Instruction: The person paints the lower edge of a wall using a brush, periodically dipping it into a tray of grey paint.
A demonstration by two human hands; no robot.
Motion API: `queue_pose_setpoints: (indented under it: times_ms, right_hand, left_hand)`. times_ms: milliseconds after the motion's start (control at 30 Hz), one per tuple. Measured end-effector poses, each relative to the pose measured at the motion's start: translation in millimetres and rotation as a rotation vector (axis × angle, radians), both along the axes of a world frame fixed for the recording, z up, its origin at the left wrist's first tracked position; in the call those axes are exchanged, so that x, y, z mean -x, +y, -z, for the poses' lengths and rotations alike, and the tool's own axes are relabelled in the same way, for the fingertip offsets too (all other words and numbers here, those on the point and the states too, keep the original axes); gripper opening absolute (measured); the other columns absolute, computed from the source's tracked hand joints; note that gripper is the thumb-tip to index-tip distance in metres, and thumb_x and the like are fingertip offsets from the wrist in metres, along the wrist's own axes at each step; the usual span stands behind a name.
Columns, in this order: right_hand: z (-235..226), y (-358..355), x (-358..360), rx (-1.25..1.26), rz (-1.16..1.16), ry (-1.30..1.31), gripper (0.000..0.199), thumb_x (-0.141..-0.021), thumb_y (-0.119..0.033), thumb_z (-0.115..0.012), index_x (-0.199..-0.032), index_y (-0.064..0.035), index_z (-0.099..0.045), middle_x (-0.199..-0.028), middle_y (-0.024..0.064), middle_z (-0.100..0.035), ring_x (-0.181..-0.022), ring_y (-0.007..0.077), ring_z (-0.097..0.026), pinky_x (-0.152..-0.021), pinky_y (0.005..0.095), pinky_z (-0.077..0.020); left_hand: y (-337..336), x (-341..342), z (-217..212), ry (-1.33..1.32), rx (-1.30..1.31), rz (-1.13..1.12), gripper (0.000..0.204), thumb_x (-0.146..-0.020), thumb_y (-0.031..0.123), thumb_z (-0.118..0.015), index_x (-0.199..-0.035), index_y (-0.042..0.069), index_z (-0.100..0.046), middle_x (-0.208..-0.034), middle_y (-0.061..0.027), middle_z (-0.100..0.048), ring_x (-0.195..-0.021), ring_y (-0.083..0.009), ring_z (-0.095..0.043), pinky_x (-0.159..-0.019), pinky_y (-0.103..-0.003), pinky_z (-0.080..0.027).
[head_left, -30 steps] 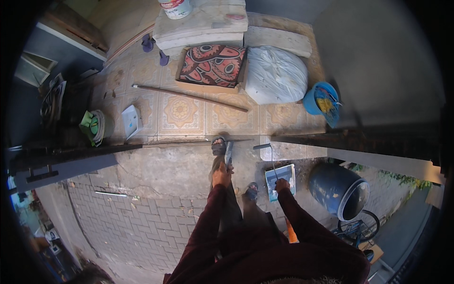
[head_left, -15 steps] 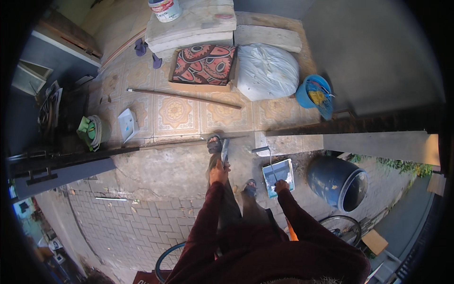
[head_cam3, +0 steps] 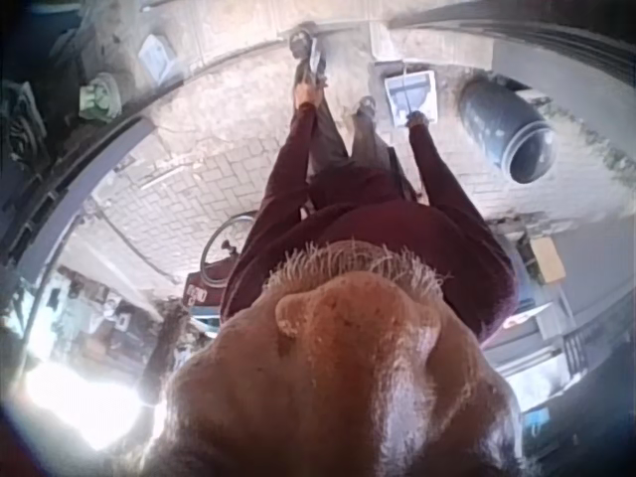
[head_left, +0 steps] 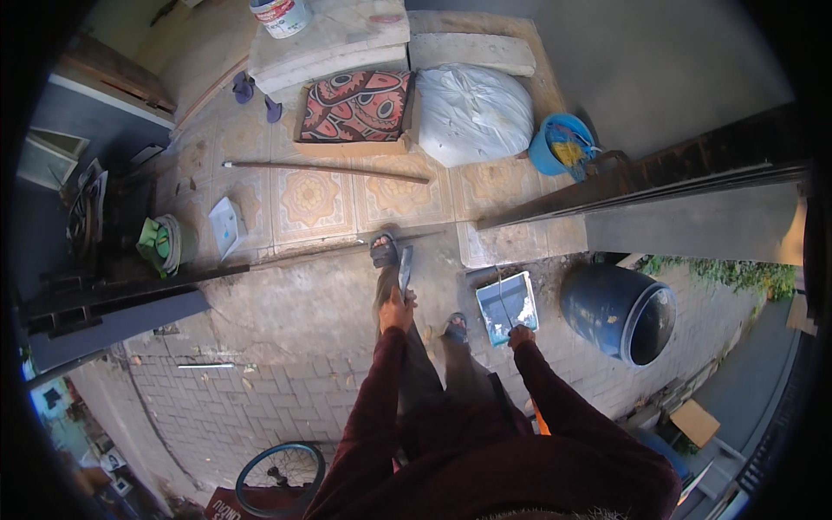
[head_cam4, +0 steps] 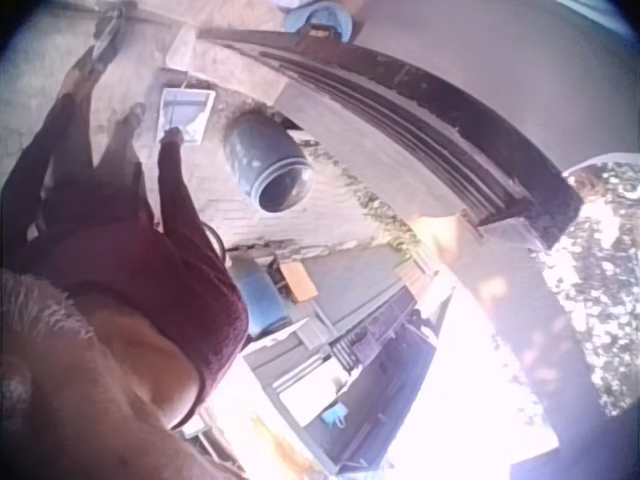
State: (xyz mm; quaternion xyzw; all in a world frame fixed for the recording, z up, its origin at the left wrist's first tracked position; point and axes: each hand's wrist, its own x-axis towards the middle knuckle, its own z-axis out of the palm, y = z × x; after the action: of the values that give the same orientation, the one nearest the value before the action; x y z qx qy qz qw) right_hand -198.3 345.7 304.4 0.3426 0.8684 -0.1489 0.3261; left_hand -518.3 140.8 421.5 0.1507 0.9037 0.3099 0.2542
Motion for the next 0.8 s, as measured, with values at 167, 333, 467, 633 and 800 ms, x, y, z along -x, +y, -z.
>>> queue_pose_setpoints:
  times_ms: [167,333,467,633,800]
  right_hand:
    - [5,-5,-33,-0.06,0.008,-0.028,0.024,-0.063,-0.03,-0.075,-0.085,-0.0205,-0.069,-0.093,0.0013,-0.063,-0.09,0.0215,-0.062,-0.077,0.0378,-0.0506]
    - [6,-2,-68,-0.024,0.082,-0.047,0.026,-0.061,-0.029,-0.078,-0.085,-0.0217,-0.07,-0.093,0.0014,-0.064,-0.09,0.0208,-0.062,-0.078,0.0372,-0.0507]
    - [1,-20,-89,0.033,0.088,-0.067,0.027,-0.064,-0.027,-0.077,-0.089,-0.0172,-0.069,-0.096,0.0041,-0.064,-0.093,0.0205,-0.063,-0.077,0.0339,-0.0525]
    - [21,-27,-159,0.064,0.213,-0.106,0.024,-0.063,-0.026,-0.076,-0.085,-0.0188,-0.07,-0.097,0.0033,-0.063,-0.096,0.0233,-0.061,-0.078,0.0383,-0.0501]
    - [24,-51,-192,0.085,0.176,-0.138,0.019,-0.068,-0.023,-0.073,-0.086,-0.0151,-0.071,-0.097,0.0067,-0.065,-0.093,0.0236,-0.064,-0.076,0.0376,-0.0523]
  left_hand:
    - [2,-24,-8,0.035,0.059,0.024,0.018,-0.086,0.021,-0.057,-0.095,0.009,-0.048,-0.08,-0.0048,-0.07,-0.073,-0.0298,-0.066,-0.067,-0.043,-0.05]
    - [-4,-51,6,0.076,0.065,0.089,0.017,-0.086,0.021,-0.057,-0.094,0.009,-0.048,-0.08,-0.0051,-0.07,-0.073,-0.0304,-0.066,-0.065,-0.044,-0.05]
    - [-16,-74,12,0.036,0.023,0.066,0.017,-0.087,0.022,-0.056,-0.093,0.009,-0.048,-0.08,-0.0051,-0.07,-0.073,-0.0312,-0.066,-0.066,-0.045,-0.049]
    - [-12,-115,18,0.031,0.049,0.152,0.017,-0.088,0.023,-0.055,-0.095,0.008,-0.049,-0.081,-0.0047,-0.07,-0.074,-0.0316,-0.065,-0.067,-0.045,-0.049]
    - [-43,-145,54,-0.038,-0.128,0.077,0.02,-0.085,0.021,-0.06,-0.094,0.007,-0.049,-0.084,-0.007,-0.07,-0.076,-0.0332,-0.065,-0.067,-0.044,-0.05]
